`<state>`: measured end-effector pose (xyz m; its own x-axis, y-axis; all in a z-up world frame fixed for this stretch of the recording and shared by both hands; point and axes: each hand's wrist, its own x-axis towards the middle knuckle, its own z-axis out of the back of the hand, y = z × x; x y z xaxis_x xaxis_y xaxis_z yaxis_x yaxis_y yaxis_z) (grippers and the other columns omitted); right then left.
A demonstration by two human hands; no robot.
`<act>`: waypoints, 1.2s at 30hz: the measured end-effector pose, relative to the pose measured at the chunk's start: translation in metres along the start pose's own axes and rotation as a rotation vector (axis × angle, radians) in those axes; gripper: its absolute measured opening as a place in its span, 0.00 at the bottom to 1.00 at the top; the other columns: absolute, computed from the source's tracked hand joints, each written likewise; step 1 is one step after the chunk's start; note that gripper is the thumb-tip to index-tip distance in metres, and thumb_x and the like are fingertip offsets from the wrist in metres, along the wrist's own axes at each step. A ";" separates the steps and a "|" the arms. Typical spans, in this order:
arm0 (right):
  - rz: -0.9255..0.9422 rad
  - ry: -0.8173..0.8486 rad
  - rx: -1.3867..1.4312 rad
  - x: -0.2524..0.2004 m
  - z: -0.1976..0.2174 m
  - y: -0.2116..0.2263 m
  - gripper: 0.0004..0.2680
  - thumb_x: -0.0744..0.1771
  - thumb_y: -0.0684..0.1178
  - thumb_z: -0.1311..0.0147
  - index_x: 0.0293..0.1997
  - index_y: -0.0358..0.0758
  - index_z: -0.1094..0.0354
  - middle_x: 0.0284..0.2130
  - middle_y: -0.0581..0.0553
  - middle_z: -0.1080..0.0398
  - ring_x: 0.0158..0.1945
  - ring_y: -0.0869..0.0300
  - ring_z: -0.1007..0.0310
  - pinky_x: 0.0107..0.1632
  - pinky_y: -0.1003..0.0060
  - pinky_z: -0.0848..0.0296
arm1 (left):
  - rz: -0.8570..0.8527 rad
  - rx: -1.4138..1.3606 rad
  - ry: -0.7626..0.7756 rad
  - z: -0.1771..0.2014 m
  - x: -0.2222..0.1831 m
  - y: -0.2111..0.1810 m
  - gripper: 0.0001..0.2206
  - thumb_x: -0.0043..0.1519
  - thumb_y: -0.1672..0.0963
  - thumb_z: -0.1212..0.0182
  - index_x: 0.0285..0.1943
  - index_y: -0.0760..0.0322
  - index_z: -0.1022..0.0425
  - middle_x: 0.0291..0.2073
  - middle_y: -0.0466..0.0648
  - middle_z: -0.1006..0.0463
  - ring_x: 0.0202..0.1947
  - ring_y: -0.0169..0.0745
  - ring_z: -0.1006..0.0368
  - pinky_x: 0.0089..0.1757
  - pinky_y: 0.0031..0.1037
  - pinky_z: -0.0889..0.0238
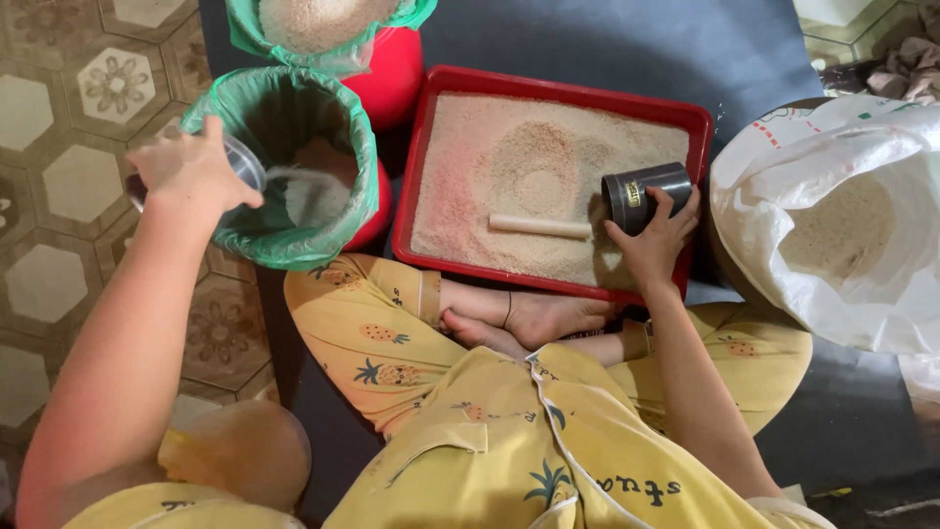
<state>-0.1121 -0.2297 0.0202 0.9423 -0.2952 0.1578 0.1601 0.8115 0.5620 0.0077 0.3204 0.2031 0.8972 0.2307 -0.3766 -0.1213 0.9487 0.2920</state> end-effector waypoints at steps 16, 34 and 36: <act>-0.012 -0.002 -0.045 0.011 -0.013 -0.015 0.29 0.60 0.52 0.28 0.65 0.51 0.45 0.70 0.30 0.67 0.68 0.29 0.58 0.64 0.37 0.46 | -0.745 -1.054 -0.698 0.063 -0.080 -0.148 0.37 0.50 0.61 0.17 0.64 0.68 0.41 0.59 0.59 0.31 0.59 0.59 0.31 0.60 0.43 0.39; -0.114 0.032 -0.026 0.053 0.011 0.017 0.27 0.62 0.54 0.29 0.63 0.46 0.44 0.70 0.23 0.65 0.71 0.29 0.58 0.58 0.29 0.39 | -0.543 -0.836 -0.666 -0.135 -0.002 -0.373 0.08 0.61 0.53 0.31 0.40 0.57 0.25 0.37 0.49 0.19 0.46 0.47 0.21 0.64 0.40 0.43; -0.116 0.015 -0.059 0.055 -0.003 0.014 0.27 0.61 0.54 0.29 0.63 0.46 0.44 0.70 0.24 0.66 0.72 0.29 0.61 0.59 0.28 0.40 | -0.555 -0.806 -0.678 -0.136 -0.004 -0.368 0.08 0.64 0.53 0.36 0.44 0.59 0.26 0.29 0.52 0.20 0.36 0.51 0.21 0.51 0.42 0.36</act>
<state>-0.0568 -0.2326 0.0344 0.9206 -0.3819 0.0817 0.2853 0.8005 0.5272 -0.0095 0.0000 -0.0222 0.9236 -0.1860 0.3353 0.3401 0.8014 -0.4920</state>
